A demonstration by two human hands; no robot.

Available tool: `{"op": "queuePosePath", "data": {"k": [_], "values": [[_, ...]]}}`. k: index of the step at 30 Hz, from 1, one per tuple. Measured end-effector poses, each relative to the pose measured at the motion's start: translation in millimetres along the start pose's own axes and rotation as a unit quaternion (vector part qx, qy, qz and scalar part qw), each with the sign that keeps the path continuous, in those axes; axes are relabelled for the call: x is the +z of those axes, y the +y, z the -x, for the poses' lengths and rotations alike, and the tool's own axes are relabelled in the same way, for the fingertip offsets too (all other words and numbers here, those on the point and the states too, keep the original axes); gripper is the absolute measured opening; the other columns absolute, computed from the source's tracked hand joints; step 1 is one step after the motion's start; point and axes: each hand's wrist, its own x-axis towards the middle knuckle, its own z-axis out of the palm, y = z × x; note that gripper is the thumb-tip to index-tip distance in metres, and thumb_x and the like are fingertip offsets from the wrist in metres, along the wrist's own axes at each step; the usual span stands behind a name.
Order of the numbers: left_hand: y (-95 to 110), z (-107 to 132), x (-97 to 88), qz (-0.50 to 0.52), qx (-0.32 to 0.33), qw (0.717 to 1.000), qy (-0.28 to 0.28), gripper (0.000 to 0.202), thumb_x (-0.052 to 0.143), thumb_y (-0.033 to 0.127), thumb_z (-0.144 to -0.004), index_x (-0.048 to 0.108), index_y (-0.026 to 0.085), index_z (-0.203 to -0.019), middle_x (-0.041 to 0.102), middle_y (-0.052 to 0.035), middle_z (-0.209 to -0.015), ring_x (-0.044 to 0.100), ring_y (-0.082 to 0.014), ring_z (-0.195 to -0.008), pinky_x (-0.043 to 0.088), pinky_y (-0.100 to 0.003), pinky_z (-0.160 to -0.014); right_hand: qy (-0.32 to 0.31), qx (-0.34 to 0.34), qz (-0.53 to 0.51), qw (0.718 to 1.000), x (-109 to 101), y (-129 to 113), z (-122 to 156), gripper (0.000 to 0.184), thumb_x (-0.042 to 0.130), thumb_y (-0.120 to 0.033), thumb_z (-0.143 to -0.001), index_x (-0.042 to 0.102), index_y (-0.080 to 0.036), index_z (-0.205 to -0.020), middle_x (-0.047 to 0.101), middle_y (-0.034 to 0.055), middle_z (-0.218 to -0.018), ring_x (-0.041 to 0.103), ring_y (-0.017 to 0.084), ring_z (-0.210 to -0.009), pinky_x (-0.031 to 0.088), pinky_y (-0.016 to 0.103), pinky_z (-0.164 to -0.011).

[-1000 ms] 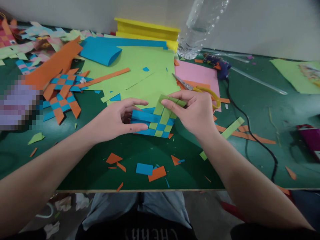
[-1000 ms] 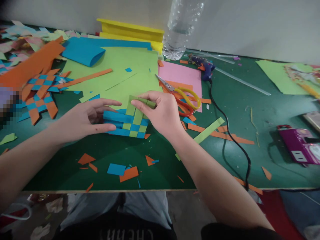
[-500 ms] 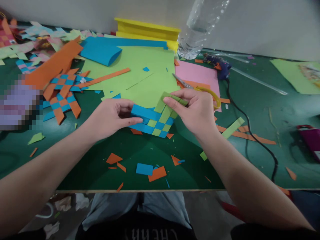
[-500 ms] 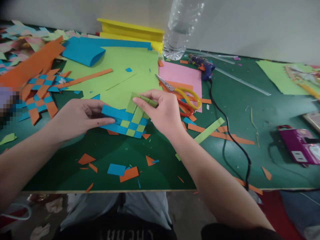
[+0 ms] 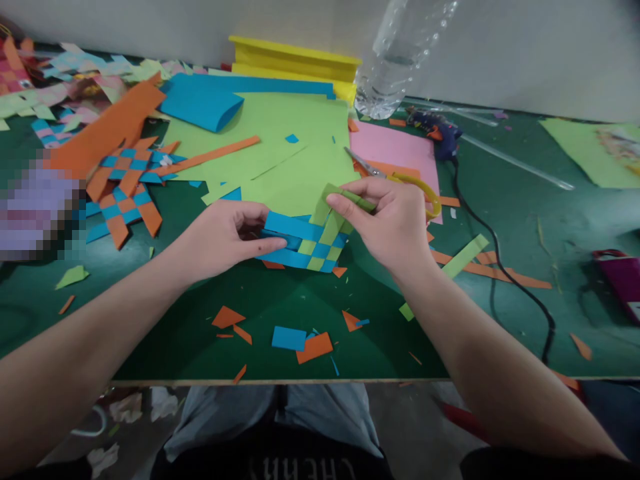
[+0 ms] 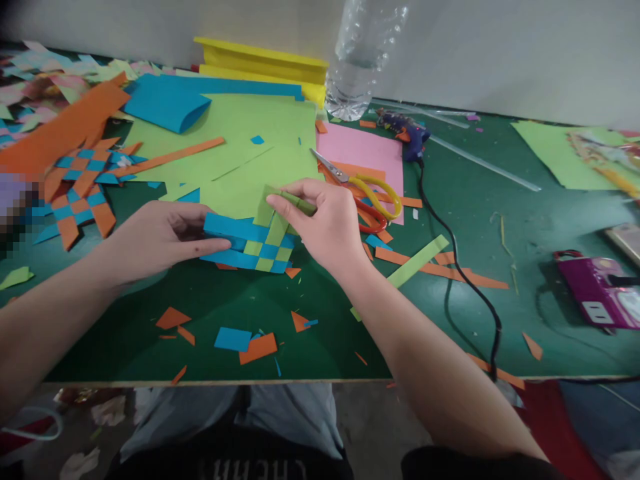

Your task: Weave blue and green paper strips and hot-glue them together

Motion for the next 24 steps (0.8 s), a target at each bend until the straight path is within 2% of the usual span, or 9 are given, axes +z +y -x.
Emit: {"op": "queuePosePath", "data": {"k": [5, 11, 14, 17, 22, 24], "values": [[-1.2, -0.2, 0.5, -0.01, -0.005, 1.0, -0.02, 0.028, 0.078, 0.043, -0.07, 0.064, 0.019, -0.074, 0.071, 0.0015, -0.071, 0.065, -0.0162, -0.066, 0.052, -0.025, -0.059, 0.009, -0.016, 0.012, 1.0, -0.5, -1.4, 1.2, 0.013, 0.078, -0.034, -0.082, 0.078, -0.021, -0.083, 0.077, 0.0008, -0.081, 0.071, 0.017, -0.075, 0.059, 0.033, -0.069], [-2.5, -0.1, -1.0, -0.02, -0.004, 1.0, 0.007, 0.024, 0.075, 0.042, -0.076, 0.069, 0.019, -0.079, 0.072, 0.0008, -0.072, 0.065, -0.016, -0.065, 0.052, -0.025, -0.058, 0.006, -0.019, -0.007, 1.0, 0.9, 1.1, 0.8, 0.018, 0.079, -0.038, -0.081, 0.077, -0.021, -0.084, 0.075, -0.0002, -0.079, 0.067, 0.015, -0.07, 0.057, 0.03, -0.066], [-4.4, -0.7, -2.9, -0.05, 0.002, 0.998, 0.049, 0.028, 0.072, 0.046, -0.08, 0.072, 0.019, -0.082, 0.072, -0.0003, -0.074, 0.064, -0.0164, -0.064, 0.051, -0.026, -0.058, 0.009, -0.001, -0.011, 1.0, 1.3, 1.8, 1.0, 0.026, 0.08, -0.045, -0.08, 0.075, -0.021, -0.087, 0.063, -0.0042, -0.062, 0.054, 0.01, -0.054, 0.052, 0.028, -0.059], [-6.8, -2.1, -4.1, -0.04, 0.018, 0.995, 0.085, 0.031, 0.072, 0.049, -0.081, 0.072, 0.019, -0.089, 0.074, -0.0009, -0.084, 0.068, -0.0192, -0.074, 0.056, -0.028, -0.066, -0.006, 0.03, -0.009, 0.999, 1.5, 1.0, 1.6, 0.031, 0.08, -0.05, -0.078, 0.073, -0.021, -0.087, 0.045, -0.0088, -0.048, 0.037, 0.008, -0.046, 0.045, 0.027, -0.052], [-8.5, -1.5, -5.1, 0.033, 0.027, 0.99, 0.132, 0.041, 0.074, 0.048, -0.083, 0.068, 0.02, -0.111, 0.076, -0.0009, -0.101, 0.071, -0.021, -0.092, 0.059, -0.029, -0.08, -0.053, 0.063, -0.01, 0.997, 1.2, -2.8, 1.2, 0.04, 0.083, -0.054, -0.072, 0.068, -0.019, -0.084, 0.03, -0.0114, -0.047, 0.027, 0.007, -0.049, 0.038, 0.026, -0.052], [-8.2, 0.3, -6.3, 0.053, -0.005, 0.99, 0.128, 0.041, 0.074, 0.043, -0.087, 0.064, 0.021, -0.12, 0.076, 0.0014, -0.108, 0.07, -0.0195, -0.099, 0.058, -0.029, -0.086, -0.1, 0.072, -0.007, 0.992, 0.5, -4.9, 1.0, 0.046, 0.084, -0.059, -0.068, 0.068, -0.018, -0.081, 0.028, -0.0118, -0.047, 0.025, 0.006, -0.049, 0.037, 0.027, -0.052]]}}
